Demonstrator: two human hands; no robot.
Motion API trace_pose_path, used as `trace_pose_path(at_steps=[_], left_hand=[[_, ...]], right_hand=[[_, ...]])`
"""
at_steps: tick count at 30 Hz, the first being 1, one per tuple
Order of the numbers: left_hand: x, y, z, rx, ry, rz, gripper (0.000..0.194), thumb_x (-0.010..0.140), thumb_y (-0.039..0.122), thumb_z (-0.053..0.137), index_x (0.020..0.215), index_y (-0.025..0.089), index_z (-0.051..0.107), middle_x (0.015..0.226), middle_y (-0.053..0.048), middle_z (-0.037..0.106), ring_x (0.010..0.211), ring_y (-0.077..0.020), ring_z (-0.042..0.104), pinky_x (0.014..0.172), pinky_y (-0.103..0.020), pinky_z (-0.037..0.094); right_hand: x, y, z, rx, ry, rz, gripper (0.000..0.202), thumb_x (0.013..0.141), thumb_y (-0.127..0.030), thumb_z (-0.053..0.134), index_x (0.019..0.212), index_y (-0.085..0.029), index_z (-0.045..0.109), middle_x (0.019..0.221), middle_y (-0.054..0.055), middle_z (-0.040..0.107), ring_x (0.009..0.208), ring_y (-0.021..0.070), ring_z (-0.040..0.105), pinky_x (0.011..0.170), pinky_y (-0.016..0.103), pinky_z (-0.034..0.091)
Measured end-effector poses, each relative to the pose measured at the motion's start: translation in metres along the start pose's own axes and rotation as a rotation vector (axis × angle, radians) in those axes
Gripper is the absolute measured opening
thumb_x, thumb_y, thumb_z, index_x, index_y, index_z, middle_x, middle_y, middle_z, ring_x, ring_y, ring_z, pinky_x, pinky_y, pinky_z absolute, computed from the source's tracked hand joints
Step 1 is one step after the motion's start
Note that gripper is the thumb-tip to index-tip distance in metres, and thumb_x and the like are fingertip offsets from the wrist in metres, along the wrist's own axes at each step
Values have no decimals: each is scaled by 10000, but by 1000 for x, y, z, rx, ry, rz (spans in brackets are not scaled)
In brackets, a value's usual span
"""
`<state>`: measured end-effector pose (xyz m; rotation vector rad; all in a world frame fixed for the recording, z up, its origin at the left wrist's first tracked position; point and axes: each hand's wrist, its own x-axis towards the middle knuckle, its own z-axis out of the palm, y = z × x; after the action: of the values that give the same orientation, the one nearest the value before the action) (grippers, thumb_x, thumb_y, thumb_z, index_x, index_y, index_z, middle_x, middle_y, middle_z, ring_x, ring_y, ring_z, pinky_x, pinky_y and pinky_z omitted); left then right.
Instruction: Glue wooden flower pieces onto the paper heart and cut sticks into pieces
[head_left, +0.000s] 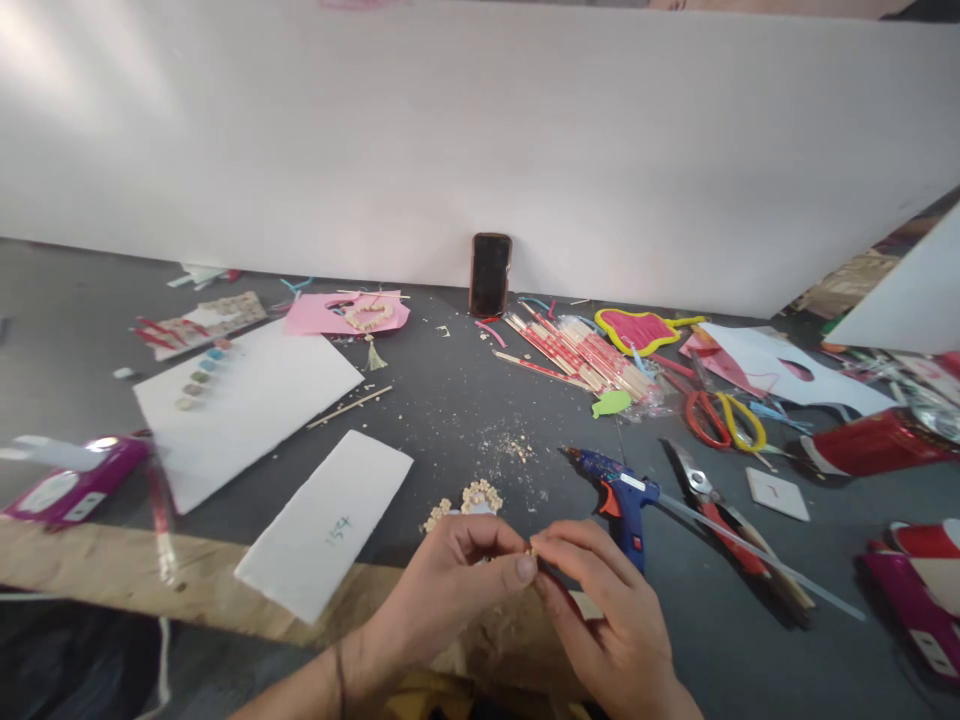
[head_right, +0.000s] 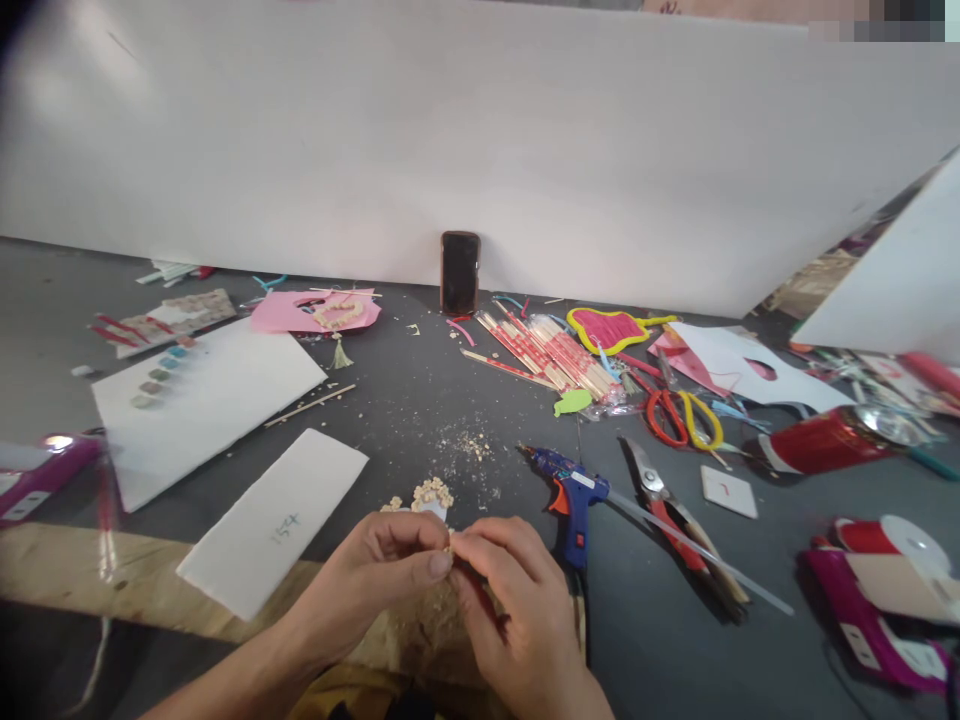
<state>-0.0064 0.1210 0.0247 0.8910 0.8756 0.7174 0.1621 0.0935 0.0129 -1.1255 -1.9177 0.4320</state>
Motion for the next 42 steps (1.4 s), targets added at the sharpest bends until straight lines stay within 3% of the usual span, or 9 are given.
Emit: trace_pose_path(at_steps=[12,21,30,37,40,42], left_hand=[[2,2,1,-64,-21,0,227,733,335,678,639,128,692,642,-16,606,640,-109,482,637,-214,371],[1,3,1,-31,-25,3,211,725,313,688,631,124,682,617,0,565,607,-97,445,599,-212,342],[3,0,-1,-65,-30,-24,191,717,282,697,622,118,670,598,4,571,592,-87,457,584,-197,347],[4,-3,-4,69,-39,1,228,727,344,678,670,123,688,622,0,577,616,-100,470,596,-207,360],[6,1,-12,271,-48,61,254,763,385,629,768,145,712,737,-36,642,713,-148,548,666,-241,403],[8,7,-21,463,34,113,253,789,394,593,824,174,713,808,-47,664,786,-176,579,716,-264,421]], right_hand=[[0,-1,0,49,15,70,234,782,-113,582,990,-220,600,922,46,638,828,143,630,715,237,537],[2,-2,0,46,33,46,213,773,-115,589,964,-208,607,895,43,646,805,140,634,709,233,535],[-1,0,2,1,30,50,287,773,-120,596,1045,-212,581,943,54,634,839,147,626,727,246,533],[1,-1,-2,-6,18,40,204,786,-110,575,961,-214,593,901,39,632,808,130,625,709,220,523],[-2,7,-3,-66,37,84,160,804,-148,566,945,-217,596,898,43,634,813,141,624,704,237,524],[-5,17,-1,-159,23,124,137,822,-195,556,949,-213,603,917,57,636,841,160,620,728,267,522]])
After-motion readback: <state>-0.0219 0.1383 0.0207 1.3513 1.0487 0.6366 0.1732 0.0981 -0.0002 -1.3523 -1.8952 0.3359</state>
